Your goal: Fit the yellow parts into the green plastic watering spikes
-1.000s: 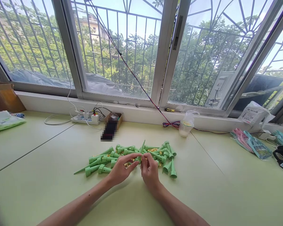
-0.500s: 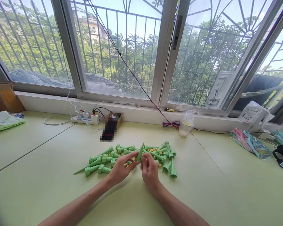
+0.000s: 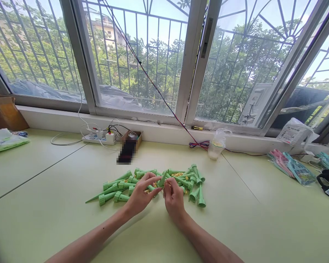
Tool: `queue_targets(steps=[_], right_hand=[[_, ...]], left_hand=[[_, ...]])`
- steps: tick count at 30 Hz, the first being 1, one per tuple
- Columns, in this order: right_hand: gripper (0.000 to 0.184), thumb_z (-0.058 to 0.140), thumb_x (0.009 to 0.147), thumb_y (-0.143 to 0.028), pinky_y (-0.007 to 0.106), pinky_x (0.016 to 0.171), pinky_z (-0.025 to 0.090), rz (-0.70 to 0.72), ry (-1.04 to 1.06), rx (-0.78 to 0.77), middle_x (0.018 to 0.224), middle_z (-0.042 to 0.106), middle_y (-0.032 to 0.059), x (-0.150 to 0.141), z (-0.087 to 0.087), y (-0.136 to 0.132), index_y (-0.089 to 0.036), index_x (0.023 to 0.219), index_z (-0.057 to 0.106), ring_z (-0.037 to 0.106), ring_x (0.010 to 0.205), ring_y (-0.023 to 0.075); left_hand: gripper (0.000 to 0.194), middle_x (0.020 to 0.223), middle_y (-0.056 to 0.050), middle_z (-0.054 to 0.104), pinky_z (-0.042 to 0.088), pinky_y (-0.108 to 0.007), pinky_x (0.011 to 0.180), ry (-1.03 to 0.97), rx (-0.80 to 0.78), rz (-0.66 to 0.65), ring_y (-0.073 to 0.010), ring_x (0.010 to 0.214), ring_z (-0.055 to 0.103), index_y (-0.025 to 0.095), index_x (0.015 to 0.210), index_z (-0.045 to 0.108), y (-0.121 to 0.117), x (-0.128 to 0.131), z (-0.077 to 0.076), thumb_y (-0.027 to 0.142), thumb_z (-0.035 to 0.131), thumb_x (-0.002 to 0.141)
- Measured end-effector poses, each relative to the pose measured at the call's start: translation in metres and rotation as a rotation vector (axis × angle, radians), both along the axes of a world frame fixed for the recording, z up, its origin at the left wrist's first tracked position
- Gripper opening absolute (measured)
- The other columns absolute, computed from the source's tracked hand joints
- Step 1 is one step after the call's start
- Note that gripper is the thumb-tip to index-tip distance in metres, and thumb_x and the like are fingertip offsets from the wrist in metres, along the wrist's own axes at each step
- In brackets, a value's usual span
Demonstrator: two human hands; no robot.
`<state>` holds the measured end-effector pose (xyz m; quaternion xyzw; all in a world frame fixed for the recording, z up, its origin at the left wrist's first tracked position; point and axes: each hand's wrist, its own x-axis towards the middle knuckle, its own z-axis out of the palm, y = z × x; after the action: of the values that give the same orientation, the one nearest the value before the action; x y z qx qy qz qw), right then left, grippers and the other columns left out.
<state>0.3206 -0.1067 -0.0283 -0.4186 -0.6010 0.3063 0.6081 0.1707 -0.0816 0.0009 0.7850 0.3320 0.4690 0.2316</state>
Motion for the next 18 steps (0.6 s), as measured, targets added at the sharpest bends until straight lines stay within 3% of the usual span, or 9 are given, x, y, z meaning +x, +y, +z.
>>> queue_targets(steps=[8, 18], right_hand=[[0.023, 0.043, 0.098, -0.038, 0.02, 0.04, 0.03, -0.002, -0.006, -0.014, 0.055, 0.041, -0.0064, 0.0001, -0.0001, -0.0007, -0.021, 0.083, 0.047, 0.035, 0.043, 0.0087], [0.023, 0.042, 0.098, -0.039, 0.02, 0.04, 0.03, -0.01, -0.028, 0.0, 0.055, 0.041, -0.007, -0.0006, 0.0012, -0.0007, -0.022, 0.083, 0.046, 0.036, 0.042, 0.0088]], left_hand=[[0.032, 0.081, -0.001, 0.059, 0.05, -0.029, 0.072, 0.031, -0.014, 0.019, -0.0152, 0.076, 0.057, 0.026, 0.115, 0.067, 0.0, 0.0003, -0.0035, 0.02, 0.064, 0.084], [0.032, 0.082, -0.002, 0.063, 0.049, -0.024, 0.064, 0.045, -0.026, 0.005, -0.0128, 0.069, 0.058, 0.024, 0.118, 0.066, -0.0019, 0.0004, 0.0002, 0.024, 0.061, 0.086]])
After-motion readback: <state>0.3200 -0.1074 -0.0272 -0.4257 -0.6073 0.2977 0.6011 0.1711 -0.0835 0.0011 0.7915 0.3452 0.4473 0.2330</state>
